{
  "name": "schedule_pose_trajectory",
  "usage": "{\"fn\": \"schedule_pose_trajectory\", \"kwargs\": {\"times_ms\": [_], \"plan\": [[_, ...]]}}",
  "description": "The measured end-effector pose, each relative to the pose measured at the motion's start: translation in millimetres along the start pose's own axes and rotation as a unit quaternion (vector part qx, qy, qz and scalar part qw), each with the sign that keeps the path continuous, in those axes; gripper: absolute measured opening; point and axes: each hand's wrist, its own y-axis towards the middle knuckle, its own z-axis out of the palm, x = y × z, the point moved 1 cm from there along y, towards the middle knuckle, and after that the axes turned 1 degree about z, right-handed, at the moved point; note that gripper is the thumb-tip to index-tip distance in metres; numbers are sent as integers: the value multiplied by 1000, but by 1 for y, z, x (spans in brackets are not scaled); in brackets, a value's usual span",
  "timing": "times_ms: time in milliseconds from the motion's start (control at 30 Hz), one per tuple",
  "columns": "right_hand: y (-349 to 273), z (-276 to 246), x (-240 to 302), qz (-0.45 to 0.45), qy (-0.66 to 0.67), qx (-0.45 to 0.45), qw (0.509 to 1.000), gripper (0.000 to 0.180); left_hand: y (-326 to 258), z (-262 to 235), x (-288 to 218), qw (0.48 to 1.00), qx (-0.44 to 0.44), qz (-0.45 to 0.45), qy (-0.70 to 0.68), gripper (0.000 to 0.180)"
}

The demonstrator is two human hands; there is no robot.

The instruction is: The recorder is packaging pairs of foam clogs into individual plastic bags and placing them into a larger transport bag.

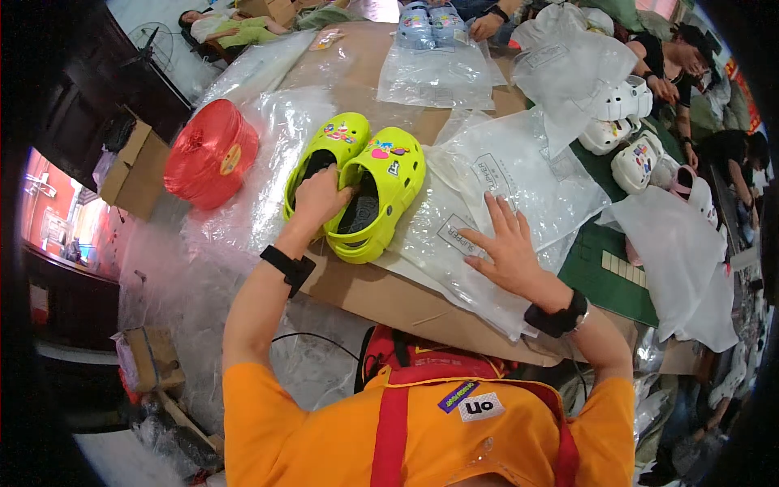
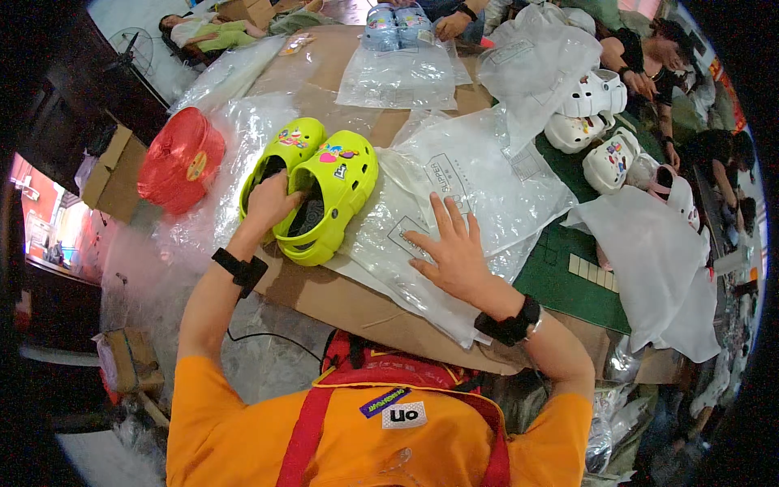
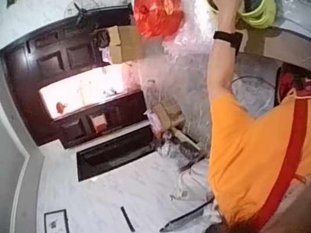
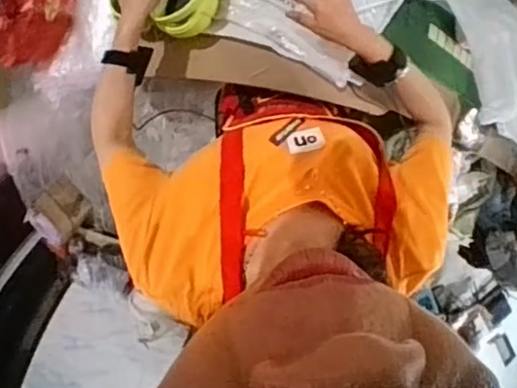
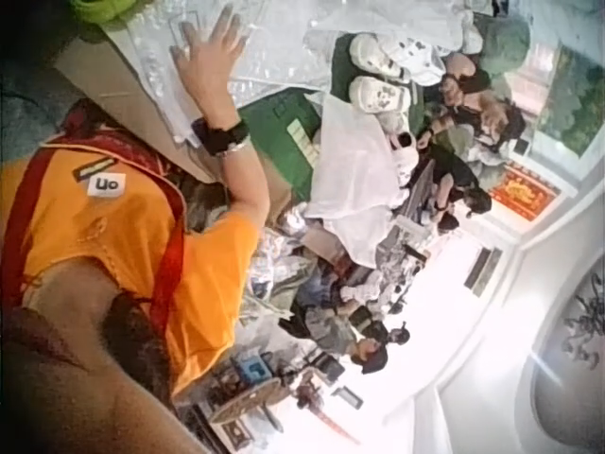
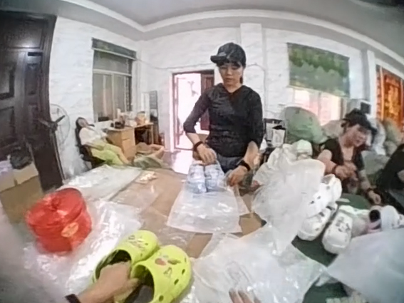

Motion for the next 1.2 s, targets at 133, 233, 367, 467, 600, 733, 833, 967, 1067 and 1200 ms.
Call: {"fn": "schedule_pose_trajectory", "kwargs": {"times_ms": [133,233,367,467,600,733,833,967,1067,1200], "plan": [[-4,19,-22,95,-108,-22,989,33,-3,-1,-6,999,-30,11,-6,40],[-3,-8,-31,153,-46,-29,987,23,-3,-1,-1,1000,-23,0,-18,39],[-19,-25,-55,165,46,-108,979,17,2,5,10,998,-15,2,-62,36],[-30,-25,-62,173,146,-166,960,20,1,-4,6,997,-1,7,-82,34],[-39,-30,-83,127,93,-109,981,34,-10,-19,1,995,17,31,-91,32],[-39,-43,-79,106,-119,-96,983,58,-33,-46,-21,956,6,166,-243,30],[-34,-51,-64,80,-116,-92,986,67,-50,-50,-45,888,151,183,-395,31],[-32,-57,-49,88,-88,-41,991,71,-55,-46,-95,844,189,349,-361,30],[-38,-69,-37,114,6,-13,993,70,-47,-33,-113,844,177,386,-328,29],[-49,-73,-37,16,41,-58,997,73,-40,-17,-114,883,168,336,-283,31]]}}
